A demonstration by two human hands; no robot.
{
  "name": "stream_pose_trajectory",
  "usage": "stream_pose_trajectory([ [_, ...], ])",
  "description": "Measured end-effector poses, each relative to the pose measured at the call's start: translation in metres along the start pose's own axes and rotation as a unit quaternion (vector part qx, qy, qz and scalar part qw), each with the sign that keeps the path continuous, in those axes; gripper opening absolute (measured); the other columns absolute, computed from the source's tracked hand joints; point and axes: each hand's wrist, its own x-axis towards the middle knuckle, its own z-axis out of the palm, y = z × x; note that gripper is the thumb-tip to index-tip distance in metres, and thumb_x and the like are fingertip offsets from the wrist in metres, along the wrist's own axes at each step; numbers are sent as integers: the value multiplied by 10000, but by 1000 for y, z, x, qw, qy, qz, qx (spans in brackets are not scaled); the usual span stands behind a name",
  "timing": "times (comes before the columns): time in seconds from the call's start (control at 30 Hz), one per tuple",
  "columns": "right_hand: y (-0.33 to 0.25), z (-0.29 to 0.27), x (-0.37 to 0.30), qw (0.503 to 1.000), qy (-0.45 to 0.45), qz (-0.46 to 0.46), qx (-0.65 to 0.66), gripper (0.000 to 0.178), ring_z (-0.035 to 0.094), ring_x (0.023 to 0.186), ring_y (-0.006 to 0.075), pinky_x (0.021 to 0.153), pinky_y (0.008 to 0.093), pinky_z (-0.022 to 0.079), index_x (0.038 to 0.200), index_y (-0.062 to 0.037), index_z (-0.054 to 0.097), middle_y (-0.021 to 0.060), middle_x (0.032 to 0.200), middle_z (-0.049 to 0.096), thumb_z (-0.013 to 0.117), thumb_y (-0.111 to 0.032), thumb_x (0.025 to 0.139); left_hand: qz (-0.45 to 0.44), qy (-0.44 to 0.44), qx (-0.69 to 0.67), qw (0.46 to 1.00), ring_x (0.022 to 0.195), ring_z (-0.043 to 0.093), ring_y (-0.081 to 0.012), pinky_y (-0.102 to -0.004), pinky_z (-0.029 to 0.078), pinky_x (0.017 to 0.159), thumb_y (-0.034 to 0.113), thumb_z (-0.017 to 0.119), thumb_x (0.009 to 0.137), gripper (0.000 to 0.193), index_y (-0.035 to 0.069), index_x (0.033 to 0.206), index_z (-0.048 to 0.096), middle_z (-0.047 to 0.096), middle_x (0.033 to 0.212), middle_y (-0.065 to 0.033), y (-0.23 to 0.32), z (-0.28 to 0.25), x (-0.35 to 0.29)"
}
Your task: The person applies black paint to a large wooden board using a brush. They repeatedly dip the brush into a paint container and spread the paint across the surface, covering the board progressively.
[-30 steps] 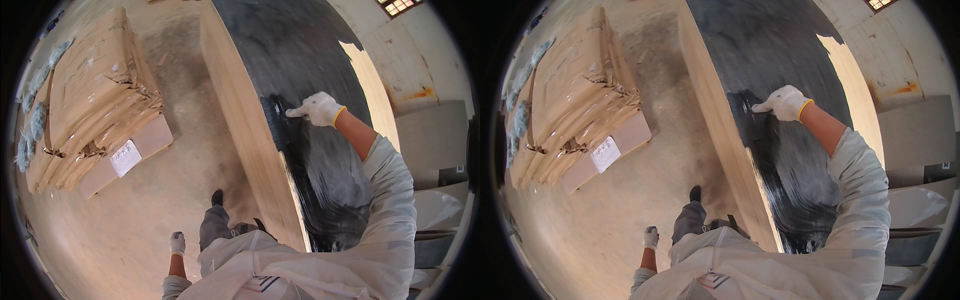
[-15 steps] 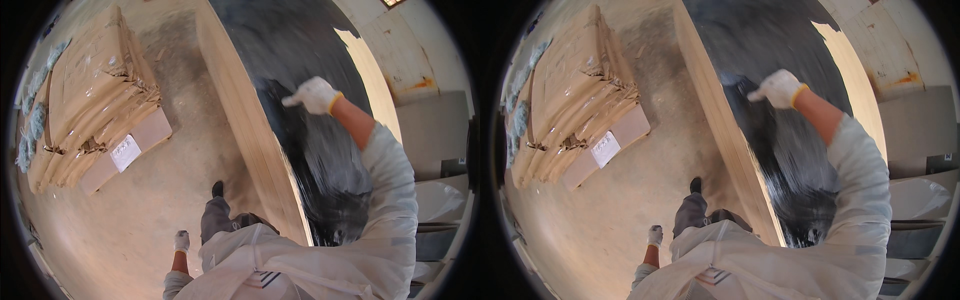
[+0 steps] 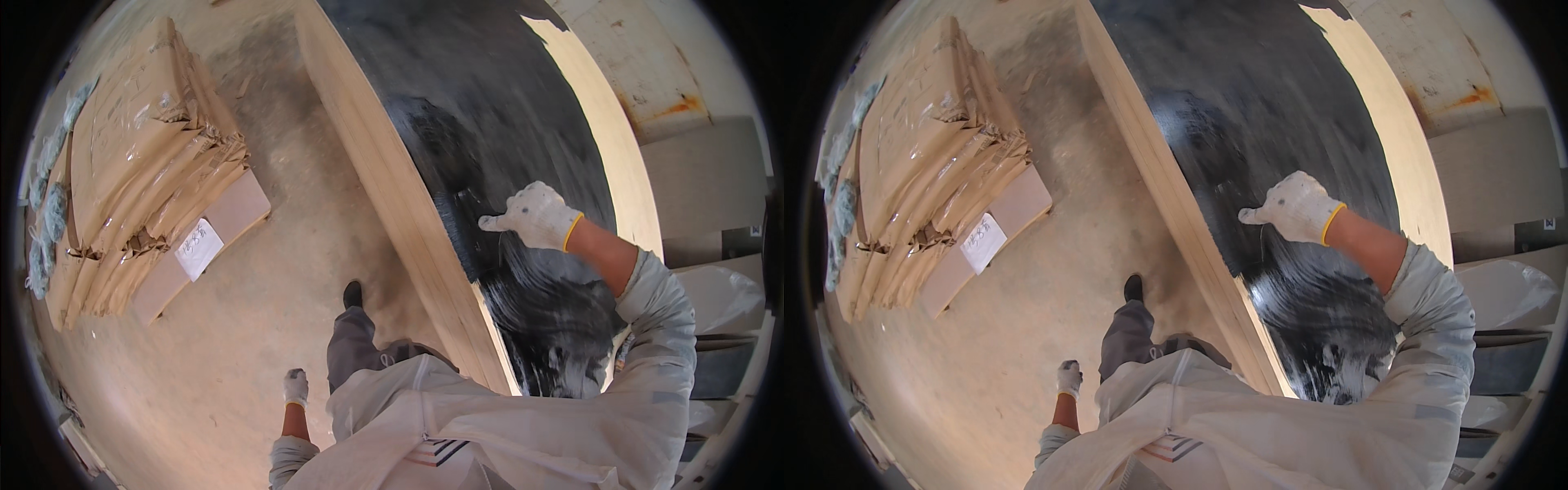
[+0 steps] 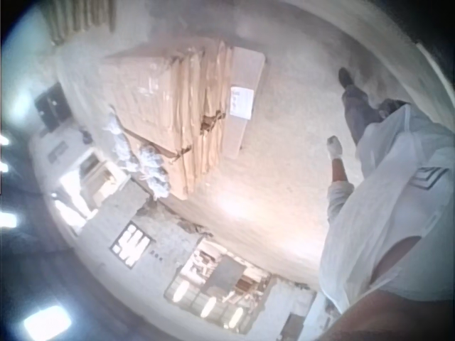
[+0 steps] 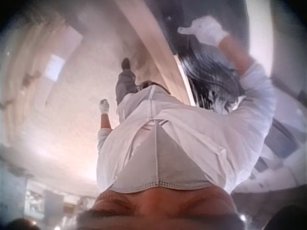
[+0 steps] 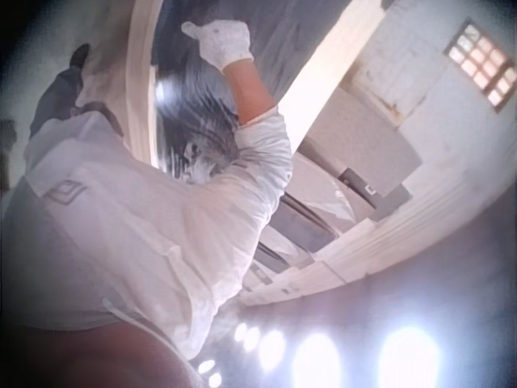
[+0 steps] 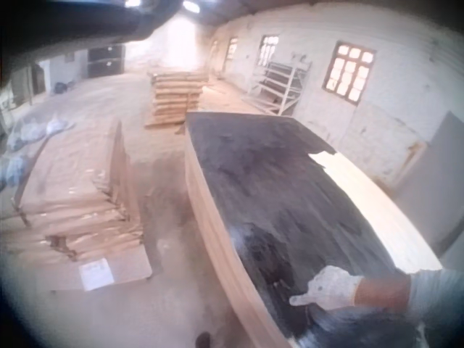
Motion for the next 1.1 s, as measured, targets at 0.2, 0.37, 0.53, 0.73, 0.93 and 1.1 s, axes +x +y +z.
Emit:
stream_pose_trajectory([
  [0.2,29,-8,40,989,142,30,6,529,771,987,329,861,440,617,1385,-441,735,71,1074,793,576,-110,1003,70,-9,89,994,705,653,-148,-324,540,633,183,662,1005,210,30,1134,726,724,860,-60,-21,-6,8],
  [0.37,-3,31,-3,991,137,10,7,461,768,977,348,862,442,618,1399,-431,720,84,1092,785,550,-171,1059,47,-1,-8,999,678,646,-151,-319,528,599,173,634,1018,208,36,1149,720,720,859,-56,29,-7,-3],
  [0.53,-85,119,-109,998,54,-22,35,460,775,967,321,848,451,616,1425,-456,689,88,973,771,539,-201,1072,92,-23,-9,995,636,633,-149,-319,515,540,183,637,1026,203,52,1160,715,706,860,-54,-14,18,-17],
  [0.73,-100,180,-173,994,90,35,60,563,771,995,294,855,433,605,1354,-458,748,60,1011,793,565,-88,971,92,-68,52,992,695,670,-165,-331,550,629,205,654,1006,219,49,1124,753,741,867,-67,-111,61,-65],
  [0.93,-64,144,-100,981,173,83,40,538,775,1025,333,842,453,628,1382,-484,726,41,1150,804,602,-138,990,52,-22,54,997,571,633,-175,-338,523,495,141,668,1005,158,45,1120,719,703,853,-59,-205,37,-118],
  [1.1,-82,136,-97,984,170,56,23,516,777,1033,321,837,441,624,1404,-449,720,20,1172,805,602,-142,1006,-32,25,29,999,561,643,-193,-360,531,461,132,659,1007,137,54,1104,716,702,856,-60,-266,14,-169],
])
